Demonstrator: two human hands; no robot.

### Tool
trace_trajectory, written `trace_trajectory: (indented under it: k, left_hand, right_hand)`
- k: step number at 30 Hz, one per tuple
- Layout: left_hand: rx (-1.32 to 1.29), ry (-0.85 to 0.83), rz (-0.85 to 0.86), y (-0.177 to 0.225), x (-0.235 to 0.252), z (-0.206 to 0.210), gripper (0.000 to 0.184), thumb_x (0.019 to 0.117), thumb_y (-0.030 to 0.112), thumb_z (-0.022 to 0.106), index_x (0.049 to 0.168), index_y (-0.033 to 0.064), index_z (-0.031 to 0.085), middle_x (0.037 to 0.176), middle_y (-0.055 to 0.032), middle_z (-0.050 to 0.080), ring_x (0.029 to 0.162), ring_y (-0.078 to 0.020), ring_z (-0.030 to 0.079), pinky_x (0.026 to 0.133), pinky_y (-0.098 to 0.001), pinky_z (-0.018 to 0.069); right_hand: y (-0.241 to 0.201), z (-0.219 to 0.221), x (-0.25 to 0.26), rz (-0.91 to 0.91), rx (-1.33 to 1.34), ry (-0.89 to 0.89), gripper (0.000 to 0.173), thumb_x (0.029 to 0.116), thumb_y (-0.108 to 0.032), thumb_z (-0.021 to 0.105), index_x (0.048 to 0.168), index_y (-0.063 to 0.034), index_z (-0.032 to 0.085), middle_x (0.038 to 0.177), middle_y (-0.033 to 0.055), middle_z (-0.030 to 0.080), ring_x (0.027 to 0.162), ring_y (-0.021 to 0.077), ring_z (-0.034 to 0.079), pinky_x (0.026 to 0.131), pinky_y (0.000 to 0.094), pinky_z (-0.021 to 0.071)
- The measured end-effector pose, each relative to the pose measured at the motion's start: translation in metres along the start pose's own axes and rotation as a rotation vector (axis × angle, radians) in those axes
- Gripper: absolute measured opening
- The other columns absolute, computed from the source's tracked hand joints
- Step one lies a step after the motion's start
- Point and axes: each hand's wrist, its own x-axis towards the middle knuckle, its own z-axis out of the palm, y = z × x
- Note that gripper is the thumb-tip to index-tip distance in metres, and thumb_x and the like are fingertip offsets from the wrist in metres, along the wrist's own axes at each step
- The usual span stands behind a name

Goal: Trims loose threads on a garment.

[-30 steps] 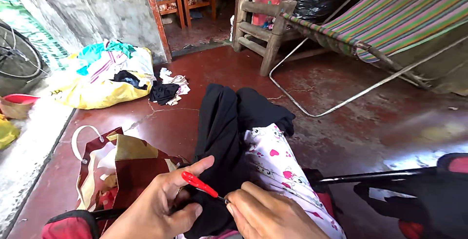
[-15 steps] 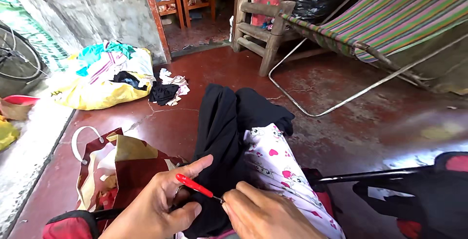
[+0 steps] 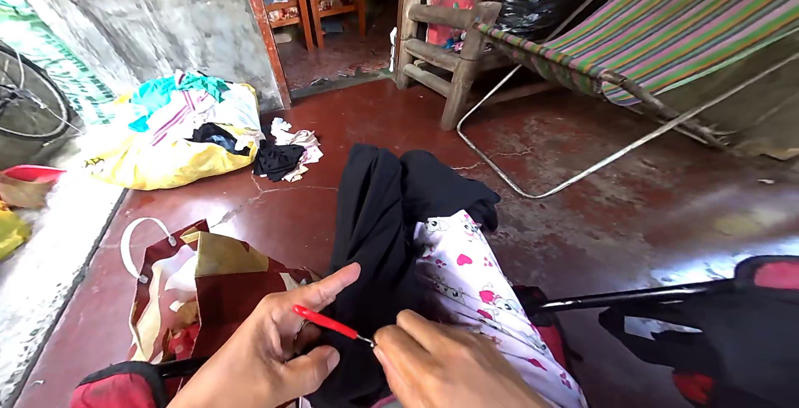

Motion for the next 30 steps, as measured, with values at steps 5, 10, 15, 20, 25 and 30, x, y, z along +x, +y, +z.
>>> trace_trajectory:
  k: [5, 10, 15, 20, 25, 30]
  left_hand:
    - [0.03, -0.001, -0.005, 0.003, -0.005, -0.001, 0.079, 0.0866, -0.012, 0.065, 0.158, 0.0001, 0.033, 0.149, -0.011, 0.056, 0.115, -0.0159, 0.068, 0.092, -0.0313, 0.0609]
    - [0.041, 0.016, -0.023, 0.003, -0.007, 0.0, 0.079, 0.0864, -0.012, 0.064, 0.158, -0.0011, 0.033, 0.149, -0.0104, 0.056, 0.116, -0.016, 0.068, 0.093, -0.0311, 0.0608]
    - [0.092, 0.009, -0.079, 0.008, -0.015, 0.002, 0.085, 0.0846, -0.014, 0.065, 0.16, 0.0041, 0.03, 0.148, -0.0077, 0.057, 0.104, -0.0115, 0.072, 0.083, -0.0283, 0.0631]
    - [0.239, 0.029, -0.059, 0.015, -0.016, 0.002, 0.086, 0.0845, -0.009, 0.067, 0.161, 0.0073, 0.03, 0.144, -0.0057, 0.059, 0.089, -0.0022, 0.069, 0.073, -0.0195, 0.0601]
    - [0.267, 0.024, -0.054, 0.013, -0.015, 0.001, 0.088, 0.0844, -0.008, 0.068, 0.162, 0.0103, 0.03, 0.142, -0.007, 0.06, 0.084, -0.0025, 0.068, 0.07, -0.0193, 0.06]
    - [0.236, 0.022, -0.055, 0.013, -0.011, 0.003, 0.088, 0.0845, -0.009, 0.068, 0.161, 0.0053, 0.028, 0.142, -0.0069, 0.061, 0.086, -0.0036, 0.069, 0.071, -0.0206, 0.0605]
  right_hand:
    - [-0.006, -0.004, 0.001, 0.014, 0.043, -0.055, 0.021, 0.1012, -0.014, 0.055, 0.091, -0.0029, 0.069, 0.076, 0.0127, 0.06, 0.058, 0.0251, 0.062, 0.045, 0.0358, 0.0486]
    - [-0.009, 0.009, 0.002, 0.012, 0.024, -0.027, 0.019, 0.0988, -0.014, 0.056, 0.088, -0.0043, 0.068, 0.075, 0.0109, 0.059, 0.056, 0.0232, 0.061, 0.044, 0.0341, 0.0487]
    - [-0.01, -0.001, -0.001, 0.033, 0.095, -0.127, 0.022, 0.1017, -0.013, 0.053, 0.091, -0.0018, 0.068, 0.077, 0.0142, 0.061, 0.06, 0.0275, 0.063, 0.046, 0.0383, 0.0496]
    - [-0.008, -0.008, 0.002, 0.064, 0.215, -0.032, 0.023, 0.104, -0.014, 0.052, 0.094, -0.0018, 0.069, 0.079, 0.0134, 0.062, 0.063, 0.0253, 0.064, 0.05, 0.037, 0.0511]
    - [-0.005, -0.022, -0.001, 0.057, 0.192, -0.056, 0.025, 0.1057, -0.016, 0.05, 0.096, -0.0018, 0.069, 0.079, 0.0135, 0.061, 0.062, 0.0254, 0.062, 0.05, 0.0368, 0.049]
    - [-0.006, -0.016, 0.0, 0.037, 0.146, -0.069, 0.025, 0.1049, -0.017, 0.051, 0.093, -0.0022, 0.068, 0.077, 0.0131, 0.06, 0.061, 0.0255, 0.061, 0.048, 0.0364, 0.0484]
